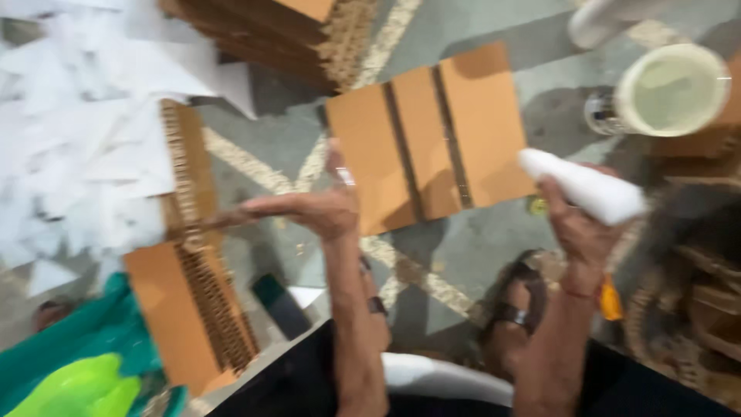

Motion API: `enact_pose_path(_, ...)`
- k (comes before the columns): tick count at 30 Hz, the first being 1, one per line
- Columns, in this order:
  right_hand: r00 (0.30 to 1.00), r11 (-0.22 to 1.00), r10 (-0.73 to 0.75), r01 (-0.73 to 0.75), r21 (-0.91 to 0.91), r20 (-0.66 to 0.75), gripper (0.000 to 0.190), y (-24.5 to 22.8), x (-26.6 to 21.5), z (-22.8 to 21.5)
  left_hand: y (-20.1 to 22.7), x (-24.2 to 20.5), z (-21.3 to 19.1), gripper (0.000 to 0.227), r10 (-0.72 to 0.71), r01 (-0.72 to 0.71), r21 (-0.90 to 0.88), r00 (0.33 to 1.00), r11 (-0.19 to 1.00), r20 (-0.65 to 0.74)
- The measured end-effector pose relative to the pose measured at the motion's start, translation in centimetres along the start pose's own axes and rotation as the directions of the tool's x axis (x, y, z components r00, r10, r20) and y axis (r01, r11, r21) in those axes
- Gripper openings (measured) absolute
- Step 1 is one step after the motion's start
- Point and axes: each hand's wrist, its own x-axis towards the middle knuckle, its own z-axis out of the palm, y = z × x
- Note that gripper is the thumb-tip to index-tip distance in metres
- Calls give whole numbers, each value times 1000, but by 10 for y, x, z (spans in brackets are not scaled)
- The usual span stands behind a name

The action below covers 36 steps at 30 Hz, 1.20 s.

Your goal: The person applies glue to the edges of corrugated cardboard pieces using a foam roller, then folds and presses the pieces together to form a box. They secure the assembled box with a rubber band and repeat the process with additional pieces.

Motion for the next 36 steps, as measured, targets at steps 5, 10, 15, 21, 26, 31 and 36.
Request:
enact_pose_path(5, 997, 978, 83, -81, 192, -1, 41, -20, 3, 6, 32, -21, 13, 121, 139, -117, -121, 971, 986, 192)
enact_pose_path(10, 954, 991, -126, 135, 16, -272, 64, 9, 25, -20, 59, -80, 42, 106, 245, -86, -231, 453, 969, 857)
enact_pose_path(15, 923, 945, -225, 128, -300, -313, 54, 72, 93, -93, 45, -116, 56, 105, 99, -152, -76, 146, 986, 984)
enact_pose_path(21, 994, 910, 71, -101, -403, -88, 39, 127, 189, -76, 63, -114, 47, 94, 92, -196, -38, 273, 980, 958)
enact_pose_path(26, 934, 759, 349, -237, -607, 72, 34, 138, 202, -50, 71, -104, 44, 97, 59, -242, -18, 164, 970, 985)
enact_pose_path(31, 960, 906, 269, -225, -360, 76, 45, 122, 203, -68, 74, -105, 54, 93, 189, -394, -95, 207, 914, 960)
enact_pose_path(36, 985, 956, 162, -169, -240, -50, 36, 90, 199, -111, 74, -112, 58, 100, 200, -365, -123, 180, 923, 963)
